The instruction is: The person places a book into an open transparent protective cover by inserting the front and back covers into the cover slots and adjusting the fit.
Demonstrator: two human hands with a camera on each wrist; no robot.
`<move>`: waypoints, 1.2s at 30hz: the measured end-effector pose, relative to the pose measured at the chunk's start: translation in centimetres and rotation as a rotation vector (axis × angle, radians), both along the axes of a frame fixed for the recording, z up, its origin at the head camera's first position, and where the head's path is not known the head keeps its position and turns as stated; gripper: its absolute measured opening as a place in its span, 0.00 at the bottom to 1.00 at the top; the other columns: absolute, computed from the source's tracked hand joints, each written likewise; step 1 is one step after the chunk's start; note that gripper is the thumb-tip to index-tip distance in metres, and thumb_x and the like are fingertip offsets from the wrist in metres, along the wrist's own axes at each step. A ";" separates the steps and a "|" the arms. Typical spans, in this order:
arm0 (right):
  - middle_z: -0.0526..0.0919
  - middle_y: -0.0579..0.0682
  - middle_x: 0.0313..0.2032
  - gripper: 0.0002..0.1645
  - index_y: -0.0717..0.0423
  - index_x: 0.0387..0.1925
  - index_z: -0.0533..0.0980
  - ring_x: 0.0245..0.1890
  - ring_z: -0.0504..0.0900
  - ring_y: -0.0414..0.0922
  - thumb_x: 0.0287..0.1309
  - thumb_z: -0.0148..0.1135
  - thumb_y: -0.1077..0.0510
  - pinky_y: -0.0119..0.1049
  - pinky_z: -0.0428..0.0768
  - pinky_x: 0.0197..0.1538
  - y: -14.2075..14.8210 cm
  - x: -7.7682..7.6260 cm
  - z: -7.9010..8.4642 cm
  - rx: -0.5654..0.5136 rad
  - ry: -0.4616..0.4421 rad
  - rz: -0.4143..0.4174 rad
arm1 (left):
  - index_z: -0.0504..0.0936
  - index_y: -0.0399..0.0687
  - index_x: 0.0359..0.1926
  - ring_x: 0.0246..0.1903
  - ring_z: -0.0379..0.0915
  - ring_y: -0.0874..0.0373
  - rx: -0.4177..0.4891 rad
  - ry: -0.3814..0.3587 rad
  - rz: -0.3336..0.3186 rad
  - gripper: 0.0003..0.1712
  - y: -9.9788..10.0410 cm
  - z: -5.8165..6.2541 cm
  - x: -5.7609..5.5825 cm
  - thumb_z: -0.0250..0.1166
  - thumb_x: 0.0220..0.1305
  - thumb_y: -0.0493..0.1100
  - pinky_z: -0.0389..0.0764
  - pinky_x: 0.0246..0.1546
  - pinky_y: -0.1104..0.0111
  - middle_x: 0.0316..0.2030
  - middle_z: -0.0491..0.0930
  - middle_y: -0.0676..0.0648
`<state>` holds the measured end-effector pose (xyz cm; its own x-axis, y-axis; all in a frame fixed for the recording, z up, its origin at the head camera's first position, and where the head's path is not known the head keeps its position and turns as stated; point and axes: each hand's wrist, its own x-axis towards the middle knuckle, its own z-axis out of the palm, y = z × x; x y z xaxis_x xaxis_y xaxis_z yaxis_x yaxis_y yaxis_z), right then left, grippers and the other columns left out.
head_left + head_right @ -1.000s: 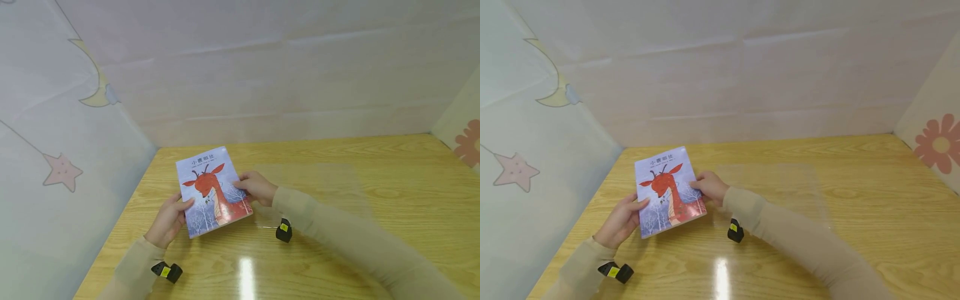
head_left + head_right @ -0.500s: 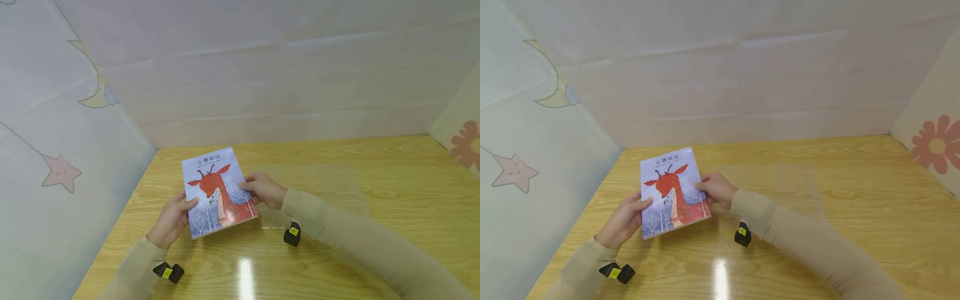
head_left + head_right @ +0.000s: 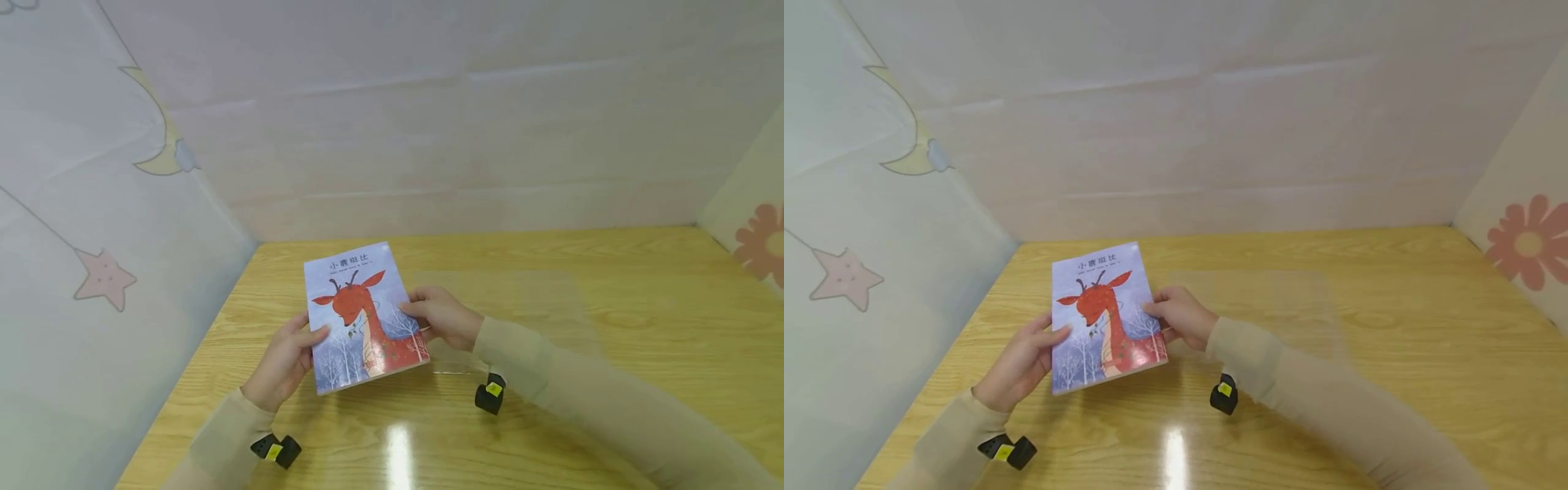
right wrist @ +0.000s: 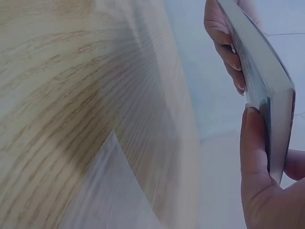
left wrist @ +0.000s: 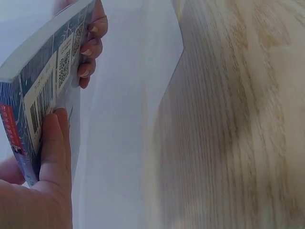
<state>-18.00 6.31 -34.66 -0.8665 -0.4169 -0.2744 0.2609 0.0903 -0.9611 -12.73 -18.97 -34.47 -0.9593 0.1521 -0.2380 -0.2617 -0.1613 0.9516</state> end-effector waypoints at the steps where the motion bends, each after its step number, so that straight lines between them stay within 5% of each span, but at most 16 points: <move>1: 0.81 0.54 0.33 0.17 0.75 0.51 0.68 0.28 0.81 0.41 0.70 0.49 0.63 0.33 0.82 0.29 0.0 0.1 0.0 0.003 0.005 -0.002 | 0.53 0.33 0.71 0.40 0.82 0.60 0.005 0.004 -0.006 0.30 -0.1 0.0 0.1 0.49 0.72 0.32 0.81 0.42 0.68 0.47 0.81 0.45; 36: 0.81 0.53 0.35 0.21 0.78 0.55 0.66 0.32 0.81 0.40 0.69 0.49 0.63 0.33 0.82 0.34 3.1 0.5 -0.1 -0.007 0.047 -0.001 | 0.56 0.33 0.71 0.36 0.83 0.58 0.023 0.023 -0.087 0.31 2.0 -0.9 -1.1 0.53 0.71 0.33 0.82 0.37 0.68 0.48 0.81 0.40</move>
